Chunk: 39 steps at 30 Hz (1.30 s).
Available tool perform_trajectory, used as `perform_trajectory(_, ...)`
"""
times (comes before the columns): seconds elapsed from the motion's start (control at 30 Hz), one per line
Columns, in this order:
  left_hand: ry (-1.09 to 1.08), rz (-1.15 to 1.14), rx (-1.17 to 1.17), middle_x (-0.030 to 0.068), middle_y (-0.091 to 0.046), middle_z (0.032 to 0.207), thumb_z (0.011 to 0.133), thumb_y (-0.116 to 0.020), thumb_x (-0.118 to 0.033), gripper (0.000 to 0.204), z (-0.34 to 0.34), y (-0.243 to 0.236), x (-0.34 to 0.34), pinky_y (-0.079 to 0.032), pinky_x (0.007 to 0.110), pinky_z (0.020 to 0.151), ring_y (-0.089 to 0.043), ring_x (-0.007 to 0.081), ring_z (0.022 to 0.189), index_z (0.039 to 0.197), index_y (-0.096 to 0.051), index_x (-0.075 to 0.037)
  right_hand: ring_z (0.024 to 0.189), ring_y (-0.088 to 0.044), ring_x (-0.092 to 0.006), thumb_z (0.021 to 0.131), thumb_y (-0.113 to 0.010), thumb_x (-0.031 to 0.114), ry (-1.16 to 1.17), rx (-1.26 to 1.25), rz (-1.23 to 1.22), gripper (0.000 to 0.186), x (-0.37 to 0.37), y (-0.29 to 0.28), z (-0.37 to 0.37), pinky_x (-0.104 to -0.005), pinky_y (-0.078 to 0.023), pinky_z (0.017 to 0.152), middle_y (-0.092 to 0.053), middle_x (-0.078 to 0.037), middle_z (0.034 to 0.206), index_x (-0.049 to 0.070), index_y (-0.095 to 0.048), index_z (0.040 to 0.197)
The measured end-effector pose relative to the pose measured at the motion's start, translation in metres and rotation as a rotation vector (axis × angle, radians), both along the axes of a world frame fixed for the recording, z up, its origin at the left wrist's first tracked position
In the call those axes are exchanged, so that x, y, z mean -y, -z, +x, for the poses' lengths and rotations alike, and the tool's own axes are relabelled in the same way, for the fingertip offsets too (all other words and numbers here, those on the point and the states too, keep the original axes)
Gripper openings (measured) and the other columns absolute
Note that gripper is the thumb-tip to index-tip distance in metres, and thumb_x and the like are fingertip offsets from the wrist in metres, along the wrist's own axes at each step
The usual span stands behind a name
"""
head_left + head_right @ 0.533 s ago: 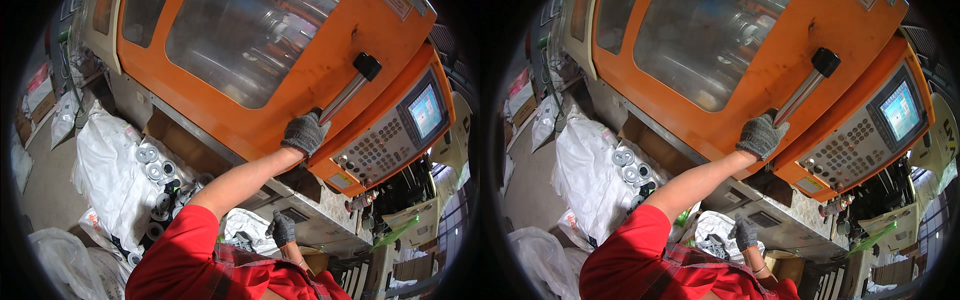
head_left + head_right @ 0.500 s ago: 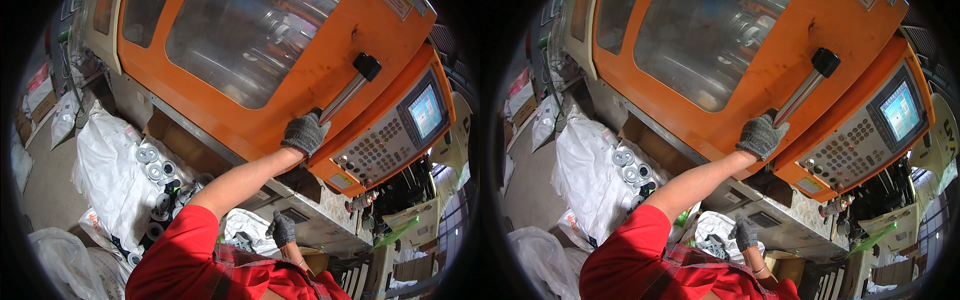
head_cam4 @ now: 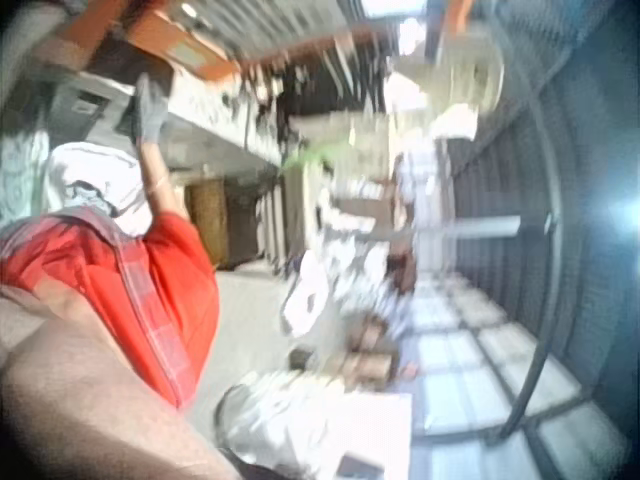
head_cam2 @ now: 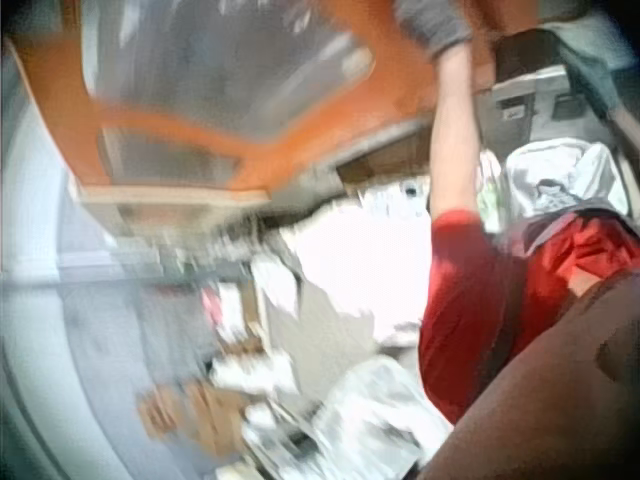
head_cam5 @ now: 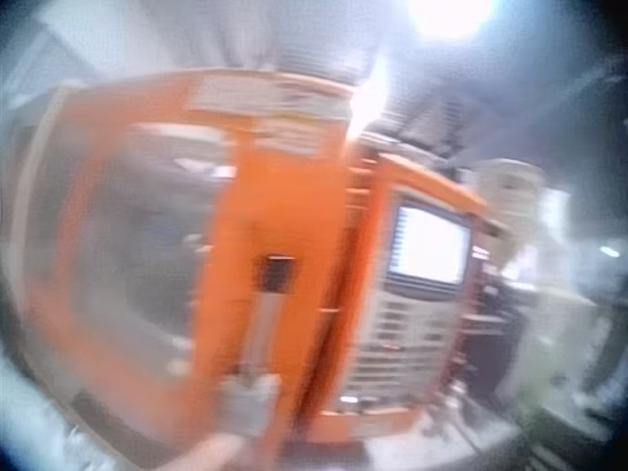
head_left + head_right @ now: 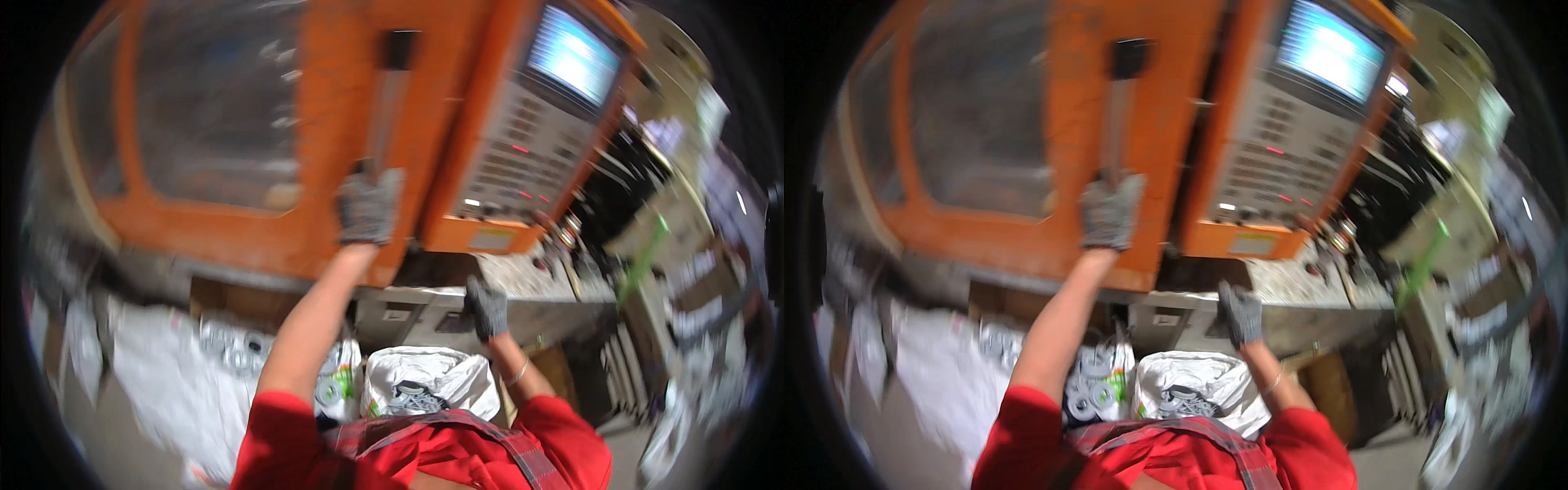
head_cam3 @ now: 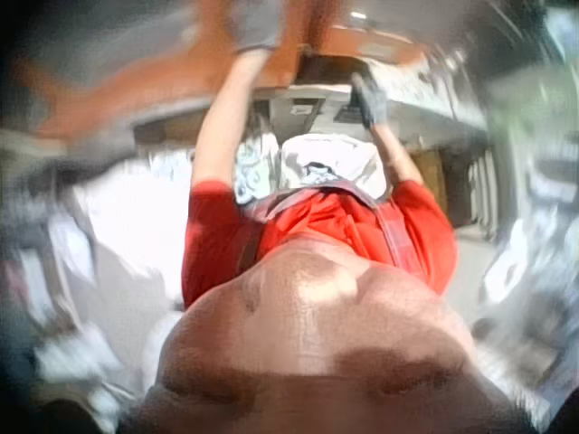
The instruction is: The person operates an orange injection molding machine in a workshop. They open the machine door, place a metal bowl under a nozzle to catch dripping fluid, and then close the door. They repeatedly press buttons on the control panel and retrieve small white plastic parts from a bag on the floor.
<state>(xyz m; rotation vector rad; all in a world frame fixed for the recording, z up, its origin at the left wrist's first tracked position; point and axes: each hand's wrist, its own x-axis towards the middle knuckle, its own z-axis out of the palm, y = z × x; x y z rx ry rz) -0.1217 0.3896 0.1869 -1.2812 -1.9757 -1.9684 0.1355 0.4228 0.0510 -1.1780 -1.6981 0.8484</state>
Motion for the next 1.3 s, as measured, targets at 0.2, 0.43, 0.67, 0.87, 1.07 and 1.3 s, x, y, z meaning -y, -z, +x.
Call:
perform_trajectory(0.2,0.286,0.240,0.342,0.0040,-0.057,0.063,0.079,-0.071,-0.017,0.019,-0.007,0.001,-0.001,-0.043,0.032,0.046,-0.054,0.0136,0.050,0.085,-0.060,-0.004,0.054,-0.050,-0.0069,0.085,-0.065,0.022,0.160,-0.586,0.410,0.021,-0.077,-0.144,0.048,-0.0230,-0.042,0.050,-0.056,0.001,0.062,0.003,-0.066,0.077)
perform_trajectory(0.43,0.375,0.294,0.435,0.0037,-0.051,0.067,0.084,-0.066,-0.009,0.017,0.001,-0.001,-0.003,-0.037,0.027,0.032,-0.047,0.0127,0.038,0.091,-0.051,-0.006,0.055,-0.059,-0.0165,0.074,-0.073,0.041,0.373,-0.296,0.217,0.042,-0.170,-0.246,0.072,-0.0301,-0.048,0.054,-0.062,-0.008,0.061,-0.001,-0.071,0.082)
perform_trajectory(0.67,0.354,0.286,0.493,0.0032,-0.050,0.067,0.083,-0.065,-0.006,0.017,0.005,-0.006,0.000,-0.037,0.026,0.032,-0.049,0.0135,0.039,0.091,-0.050,-0.006,0.056,-0.059,-0.0189,0.079,-0.066,0.049,0.387,-0.029,0.151,0.042,-0.199,-0.268,0.072,-0.0317,-0.049,0.053,-0.070,-0.007,0.077,0.008,-0.074,0.090)
perform_trajectory(0.87,0.359,0.320,0.505,0.0033,-0.049,0.065,0.083,-0.066,-0.007,0.017,0.003,-0.002,-0.001,-0.037,0.026,0.031,-0.049,0.0136,0.039,0.091,-0.050,-0.006,0.077,-0.067,-0.0291,0.071,-0.068,0.056,0.424,0.068,0.238,0.064,-0.212,-0.266,0.073,-0.0392,-0.053,0.072,-0.069,-0.019,0.086,-0.003,-0.070,0.095)
perform_trajectory(1.07,0.317,0.289,0.508,0.0052,-0.053,0.068,0.083,-0.066,-0.005,0.017,0.007,-0.006,0.001,-0.038,0.027,0.032,-0.048,0.0133,0.038,0.090,-0.051,-0.004,0.058,-0.063,-0.0219,0.079,-0.062,0.057,0.526,0.083,0.283,0.053,-0.223,-0.258,0.067,-0.0339,-0.052,0.059,-0.066,-0.012,0.066,0.006,-0.074,0.086)
perform_trajectory(1.3,0.318,0.316,0.502,0.0053,-0.053,0.067,0.082,-0.065,-0.005,0.016,0.005,-0.004,-0.002,-0.037,0.027,0.031,-0.048,0.0138,0.037,0.089,-0.051,-0.004,0.056,-0.062,-0.0205,0.079,-0.065,0.052,0.476,-0.008,0.363,0.047,-0.239,-0.254,0.067,-0.0319,-0.052,0.055,-0.068,-0.011,0.073,0.006,-0.074,0.088)
